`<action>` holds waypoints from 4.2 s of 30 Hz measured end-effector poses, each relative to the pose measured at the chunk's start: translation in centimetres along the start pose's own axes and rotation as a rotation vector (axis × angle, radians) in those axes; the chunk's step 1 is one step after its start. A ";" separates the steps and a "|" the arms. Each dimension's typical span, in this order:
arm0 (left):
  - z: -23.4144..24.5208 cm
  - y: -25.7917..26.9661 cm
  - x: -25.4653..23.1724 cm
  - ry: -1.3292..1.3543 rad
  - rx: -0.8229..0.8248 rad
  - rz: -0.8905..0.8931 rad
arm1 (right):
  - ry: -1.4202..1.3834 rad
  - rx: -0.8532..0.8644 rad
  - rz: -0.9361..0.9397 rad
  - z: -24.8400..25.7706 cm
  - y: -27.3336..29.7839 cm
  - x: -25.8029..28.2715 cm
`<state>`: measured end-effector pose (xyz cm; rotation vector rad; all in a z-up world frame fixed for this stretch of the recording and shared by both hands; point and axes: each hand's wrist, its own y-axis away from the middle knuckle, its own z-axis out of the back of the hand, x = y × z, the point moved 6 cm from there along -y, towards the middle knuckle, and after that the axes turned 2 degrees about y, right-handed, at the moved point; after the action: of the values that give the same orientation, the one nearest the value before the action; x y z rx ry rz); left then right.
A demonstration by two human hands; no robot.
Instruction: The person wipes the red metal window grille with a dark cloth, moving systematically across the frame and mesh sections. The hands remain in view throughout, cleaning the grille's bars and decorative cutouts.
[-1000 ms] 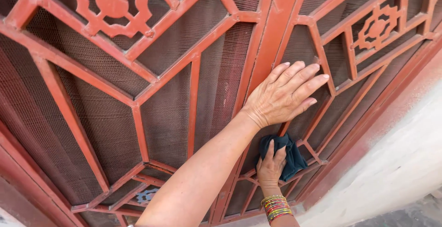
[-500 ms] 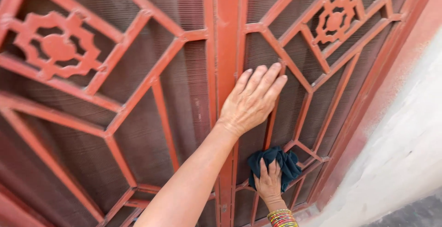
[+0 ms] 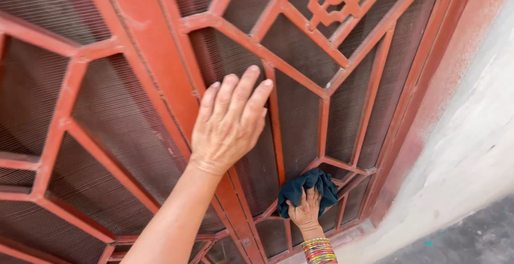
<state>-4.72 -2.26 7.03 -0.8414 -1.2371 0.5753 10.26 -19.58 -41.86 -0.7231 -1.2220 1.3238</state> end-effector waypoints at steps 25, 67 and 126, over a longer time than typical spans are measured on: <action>-0.7 -1.0 -0.8 -0.136 0.079 -0.001 | -0.150 0.074 -0.022 1.9 3.5 -10.6; -1.3 -0.8 -1.6 -0.217 0.113 -0.009 | -0.433 0.314 -0.345 6.6 6.0 -6.5; -1.0 -0.7 -1.3 -0.207 0.099 -0.036 | -0.328 0.726 -0.735 0.6 13.3 -2.3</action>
<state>-4.08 -3.87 6.73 -0.6877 -1.3966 0.7018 5.90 -19.57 -54.67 0.4474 -0.9921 1.1376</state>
